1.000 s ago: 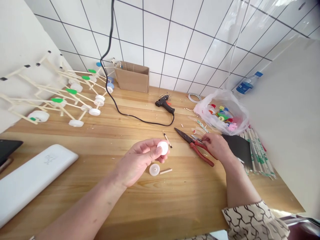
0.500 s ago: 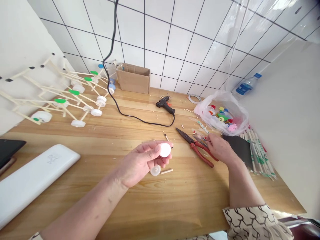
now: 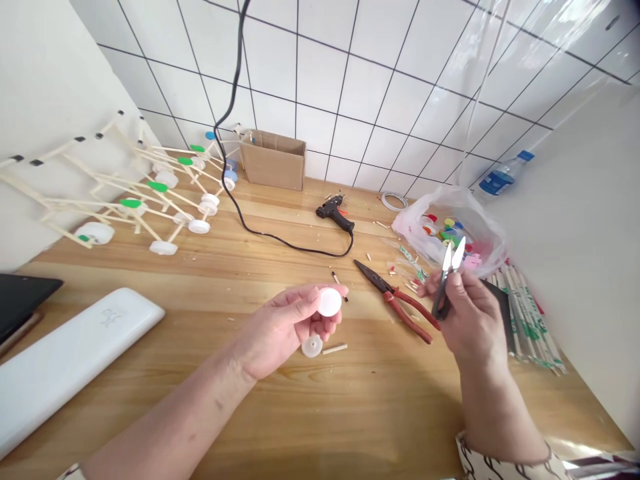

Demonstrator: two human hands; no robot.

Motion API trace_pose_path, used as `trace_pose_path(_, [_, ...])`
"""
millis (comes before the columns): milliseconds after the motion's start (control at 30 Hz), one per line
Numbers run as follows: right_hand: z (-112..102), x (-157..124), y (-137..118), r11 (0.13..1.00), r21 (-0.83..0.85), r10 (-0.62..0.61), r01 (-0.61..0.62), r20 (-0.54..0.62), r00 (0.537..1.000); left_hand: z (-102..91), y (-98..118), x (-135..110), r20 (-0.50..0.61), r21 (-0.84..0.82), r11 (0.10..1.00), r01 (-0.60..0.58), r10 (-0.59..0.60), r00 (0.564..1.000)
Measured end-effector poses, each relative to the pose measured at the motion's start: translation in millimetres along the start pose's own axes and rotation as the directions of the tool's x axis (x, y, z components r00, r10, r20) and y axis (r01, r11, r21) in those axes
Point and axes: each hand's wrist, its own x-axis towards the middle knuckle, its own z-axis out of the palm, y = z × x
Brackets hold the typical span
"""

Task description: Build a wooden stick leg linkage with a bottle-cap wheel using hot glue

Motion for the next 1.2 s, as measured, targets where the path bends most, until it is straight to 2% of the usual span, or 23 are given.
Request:
trace_pose_path(33, [6.9,-5.3,-3.3,0.977,0.194,0.081,-0.088,0.043,0.996,-0.2,-0.3,0.5,-0.009,-0.002,1.0,-0.008,0.008,1.0])
trace_pose_path(67, [14.7,-10.8,-6.9,0.916,0.354,0.153,-0.19,0.13,0.98,-0.7,-0.7,0.9,-0.018,-0.005,1.0,-0.013,0.013,1.0])
trace_pose_path(133, [30.9,-21.9,-13.9,0.761,0.506,0.232,-0.407,0.374,0.898,-2.6,-1.7,1.5,-0.037,-0.008,1.0,-0.014,0.014,0.999])
trace_pose_path(200, [44.3,-32.0,-19.3,0.616,0.533,0.257,-0.58,0.561,0.787,-4.6,-2.4,2.1,-0.057,-0.013,1.0,-0.006,0.006,0.998])
trace_pose_path(267, [52.7,-39.8,-22.1,0.508,0.521,0.275,-0.686,0.656,0.703,-5.9,-2.4,2.5,-0.07,-0.022,1.0,-0.001,0.0,0.998])
trace_pose_path(333, [56.4,-44.5,-22.6,0.438,0.495,0.291,-0.75,0.711,0.64,-6.1,-1.7,2.9,-0.077,-0.03,1.0,0.0,-0.002,0.997])
trace_pose_path(400, [57.2,-46.8,-22.0,0.428,0.466,0.297,-0.774,0.737,0.607,-5.6,-0.7,3.0,-0.081,-0.027,1.0,0.005,-0.007,0.997])
trace_pose_path(600, [55.6,-48.3,-21.5,0.552,0.378,0.314,-0.743,0.731,0.605,-4.6,1.0,2.6,-0.103,-0.019,1.0,0.019,-0.021,0.994])
trace_pose_path(700, [55.4,-48.7,-21.8,0.588,0.337,0.327,-0.735,0.733,0.597,-5.0,0.5,2.3,-0.09,-0.027,1.0,0.003,-0.006,0.996])
trace_pose_path(867, [56.3,-50.3,-22.0,0.58,0.289,0.378,-0.761,0.732,0.566,-6.0,-0.3,1.6,-0.083,-0.029,1.0,-0.002,-0.001,0.997])
trace_pose_path(1100, [59.4,-51.9,-24.8,0.551,0.324,0.418,-0.769,0.691,0.59,-5.2,-0.5,2.7,-0.071,-0.025,1.0,-0.012,0.01,0.997])
trace_pose_path(1200, [60.4,-52.5,-24.2,0.567,0.324,0.417,-0.757,0.68,0.603,-5.5,-1.0,2.9,-0.058,-0.02,1.0,-0.012,0.01,0.998])
